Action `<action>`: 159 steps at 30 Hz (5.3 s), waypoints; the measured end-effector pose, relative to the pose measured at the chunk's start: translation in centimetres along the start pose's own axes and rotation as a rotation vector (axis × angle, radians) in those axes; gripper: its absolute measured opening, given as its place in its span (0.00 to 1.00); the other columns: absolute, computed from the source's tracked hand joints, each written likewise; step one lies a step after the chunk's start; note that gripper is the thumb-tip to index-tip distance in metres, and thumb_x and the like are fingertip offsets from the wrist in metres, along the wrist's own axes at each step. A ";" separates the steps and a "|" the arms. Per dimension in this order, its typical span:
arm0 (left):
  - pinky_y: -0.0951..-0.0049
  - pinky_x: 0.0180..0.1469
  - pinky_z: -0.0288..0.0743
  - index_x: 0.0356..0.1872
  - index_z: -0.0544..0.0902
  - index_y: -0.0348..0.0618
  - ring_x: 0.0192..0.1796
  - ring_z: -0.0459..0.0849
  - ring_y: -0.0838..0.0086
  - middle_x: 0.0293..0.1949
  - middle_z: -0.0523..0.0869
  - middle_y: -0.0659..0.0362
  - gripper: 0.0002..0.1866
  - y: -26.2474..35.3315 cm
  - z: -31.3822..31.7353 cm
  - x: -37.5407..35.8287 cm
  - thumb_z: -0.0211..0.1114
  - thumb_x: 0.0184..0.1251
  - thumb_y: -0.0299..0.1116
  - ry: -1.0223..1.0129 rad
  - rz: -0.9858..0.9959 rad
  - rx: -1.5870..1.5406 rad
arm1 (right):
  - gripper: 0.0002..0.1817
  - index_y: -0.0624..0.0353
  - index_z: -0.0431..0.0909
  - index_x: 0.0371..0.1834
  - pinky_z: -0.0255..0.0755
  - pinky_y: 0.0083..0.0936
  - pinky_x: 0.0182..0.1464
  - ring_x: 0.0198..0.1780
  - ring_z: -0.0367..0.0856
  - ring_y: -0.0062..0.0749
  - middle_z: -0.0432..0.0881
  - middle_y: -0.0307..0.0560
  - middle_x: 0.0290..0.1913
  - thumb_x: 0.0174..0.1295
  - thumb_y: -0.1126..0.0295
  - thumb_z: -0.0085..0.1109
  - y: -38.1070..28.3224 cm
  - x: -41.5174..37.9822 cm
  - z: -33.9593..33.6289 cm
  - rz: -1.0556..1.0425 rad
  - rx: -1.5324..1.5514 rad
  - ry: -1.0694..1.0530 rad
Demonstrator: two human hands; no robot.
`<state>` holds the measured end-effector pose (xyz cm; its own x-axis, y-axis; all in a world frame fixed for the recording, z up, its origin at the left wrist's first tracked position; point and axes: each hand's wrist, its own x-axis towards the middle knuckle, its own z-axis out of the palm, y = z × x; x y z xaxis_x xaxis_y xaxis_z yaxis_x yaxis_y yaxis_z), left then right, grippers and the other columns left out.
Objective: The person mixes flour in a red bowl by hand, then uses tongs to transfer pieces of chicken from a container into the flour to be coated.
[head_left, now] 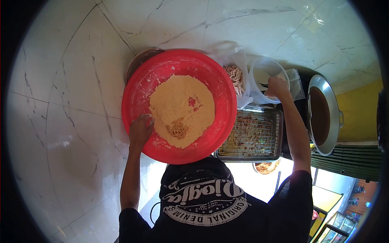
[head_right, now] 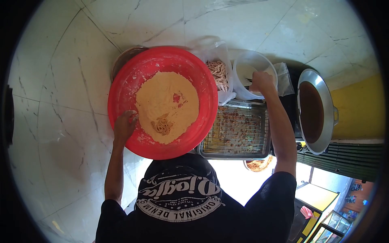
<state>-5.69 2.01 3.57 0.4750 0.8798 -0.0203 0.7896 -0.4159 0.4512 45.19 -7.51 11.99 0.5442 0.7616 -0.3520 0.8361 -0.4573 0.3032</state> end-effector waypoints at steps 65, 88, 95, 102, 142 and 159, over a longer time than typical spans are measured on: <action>0.60 0.54 0.73 0.46 0.82 0.39 0.50 0.82 0.56 0.48 0.84 0.50 0.14 0.0 0.1 -0.1 0.62 0.64 0.36 -0.013 -0.021 -0.020 | 0.23 0.51 0.85 0.44 0.78 0.37 0.50 0.50 0.84 0.44 0.85 0.48 0.46 0.41 0.60 0.75 2.7 0.3 -0.3 -0.013 0.022 0.032; 0.62 0.51 0.75 0.44 0.82 0.38 0.48 0.83 0.58 0.45 0.85 0.50 0.12 0.2 0.2 -0.1 0.63 0.63 0.34 0.026 0.013 -0.017 | 0.31 0.59 0.82 0.47 0.77 0.37 0.52 0.51 0.83 0.45 0.84 0.52 0.48 0.39 0.54 0.77 1.0 2.1 1.3 0.020 0.074 -0.081; 0.64 0.49 0.77 0.44 0.82 0.37 0.46 0.85 0.59 0.44 0.85 0.49 0.13 0.2 0.3 -0.2 0.65 0.61 0.32 0.054 0.037 0.003 | 0.20 0.52 0.85 0.43 0.78 0.38 0.48 0.47 0.85 0.44 0.86 0.49 0.43 0.43 0.64 0.73 0.3 2.8 3.1 -0.061 0.059 0.072; 0.59 0.52 0.75 0.44 0.83 0.39 0.48 0.83 0.55 0.46 0.85 0.50 0.12 0.3 0.2 -0.2 0.62 0.64 0.34 0.021 -0.001 -0.039 | 0.22 0.46 0.85 0.48 0.76 0.37 0.52 0.50 0.83 0.42 0.85 0.47 0.47 0.46 0.60 0.72 2.7 0.5 -0.6 -0.087 0.079 0.093; 0.58 0.53 0.73 0.46 0.82 0.39 0.48 0.82 0.54 0.46 0.84 0.49 0.15 0.3 -0.3 -0.5 0.60 0.65 0.38 -0.012 0.047 -0.058 | 0.27 0.53 0.83 0.49 0.72 0.39 0.57 0.55 0.79 0.45 0.81 0.49 0.53 0.45 0.53 0.71 6.3 -5.2 -8.0 0.077 0.173 0.225; 0.57 0.49 0.76 0.45 0.82 0.38 0.45 0.83 0.53 0.43 0.84 0.46 0.15 -0.3 0.1 -0.3 0.64 0.62 0.37 -0.022 0.070 -0.107 | 0.29 0.54 0.81 0.50 0.71 0.38 0.58 0.56 0.78 0.46 0.80 0.51 0.53 0.44 0.53 0.72 5.7 -7.3 -10.2 0.151 0.138 0.206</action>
<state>-6.05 1.81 3.41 0.5364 0.8440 -0.0043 0.7090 -0.4478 0.5448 45.26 -10.98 25.30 0.6496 0.7506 -0.1204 0.7557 -0.6203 0.2100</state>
